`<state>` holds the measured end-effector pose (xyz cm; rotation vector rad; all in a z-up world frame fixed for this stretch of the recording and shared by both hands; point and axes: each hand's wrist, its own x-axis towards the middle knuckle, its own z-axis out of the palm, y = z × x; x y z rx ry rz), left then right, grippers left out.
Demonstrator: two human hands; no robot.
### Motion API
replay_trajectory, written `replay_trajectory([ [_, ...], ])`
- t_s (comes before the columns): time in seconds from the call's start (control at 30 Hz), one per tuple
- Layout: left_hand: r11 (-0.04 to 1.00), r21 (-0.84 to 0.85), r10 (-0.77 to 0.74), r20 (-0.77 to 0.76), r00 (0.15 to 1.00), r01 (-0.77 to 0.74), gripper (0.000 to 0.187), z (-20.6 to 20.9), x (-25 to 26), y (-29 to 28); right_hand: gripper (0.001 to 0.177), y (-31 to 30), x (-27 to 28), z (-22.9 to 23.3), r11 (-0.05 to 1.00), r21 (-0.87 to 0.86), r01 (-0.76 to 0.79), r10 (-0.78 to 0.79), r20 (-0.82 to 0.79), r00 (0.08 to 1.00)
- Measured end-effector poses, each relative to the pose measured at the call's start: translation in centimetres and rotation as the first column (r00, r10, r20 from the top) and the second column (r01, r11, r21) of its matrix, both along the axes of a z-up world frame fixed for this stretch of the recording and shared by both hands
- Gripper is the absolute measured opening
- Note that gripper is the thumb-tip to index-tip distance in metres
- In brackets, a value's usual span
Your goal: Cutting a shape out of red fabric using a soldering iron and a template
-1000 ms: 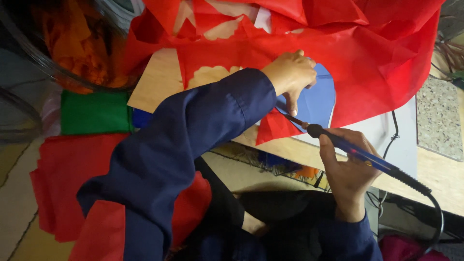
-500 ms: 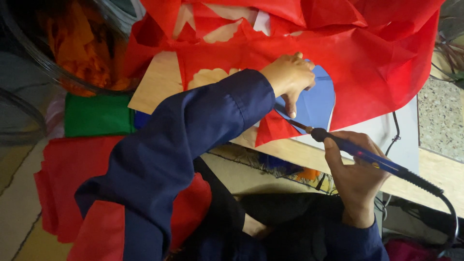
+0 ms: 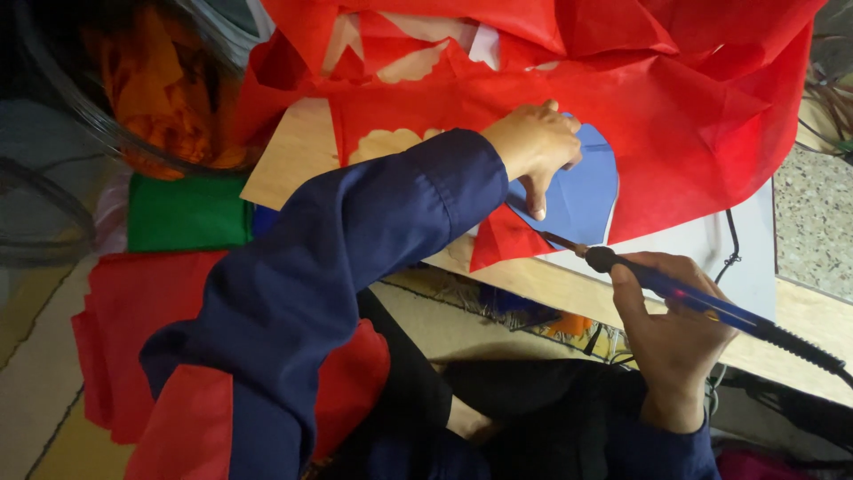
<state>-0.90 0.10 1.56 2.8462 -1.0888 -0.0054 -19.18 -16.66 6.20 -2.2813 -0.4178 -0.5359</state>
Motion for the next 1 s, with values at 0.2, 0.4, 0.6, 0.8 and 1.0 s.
replay_trajectory([
  [0.2, 0.998, -0.065, 0.016, 0.0, 1.0, -0.016, 0.073, 0.3, -0.6, 0.1, 0.017, -0.3, 0.1, -0.1, 0.999, 0.04, -0.004, 0.005, -0.023, 1.0],
  [0.4, 0.998, -0.056, 0.032, 0.01, 0.999, -0.031, 0.071, 0.2, -0.8, -0.1, 0.019, -0.6, -0.1, 0.3, 0.999, 0.036, -0.008, 0.009, -0.026, 1.0],
  [0.6, 0.997, -0.073, 0.031, -0.013, 0.999, -0.032, 0.071, 0.5, -1.1, 0.1, 0.019, -1.3, -0.4, 0.2, 0.998, 0.059, 0.024, -0.02, -0.062, 0.998],
  [0.8, 0.995, -0.083, 0.056, 0.013, 0.998, -0.055, 0.068, 0.6, -1.6, -0.1, 0.019, -1.9, -0.4, 0.1, 0.999, 0.019, 0.025, -0.025, -0.044, 0.999],
  [1.0, 0.994, -0.11, 0.038, 0.083, 0.996, -0.029, 0.071, -0.2, -1.3, -0.3, 0.021, -2.0, -0.7, 0.4, 0.999, 0.028, 0.029, -0.028, -0.043, 0.999],
])
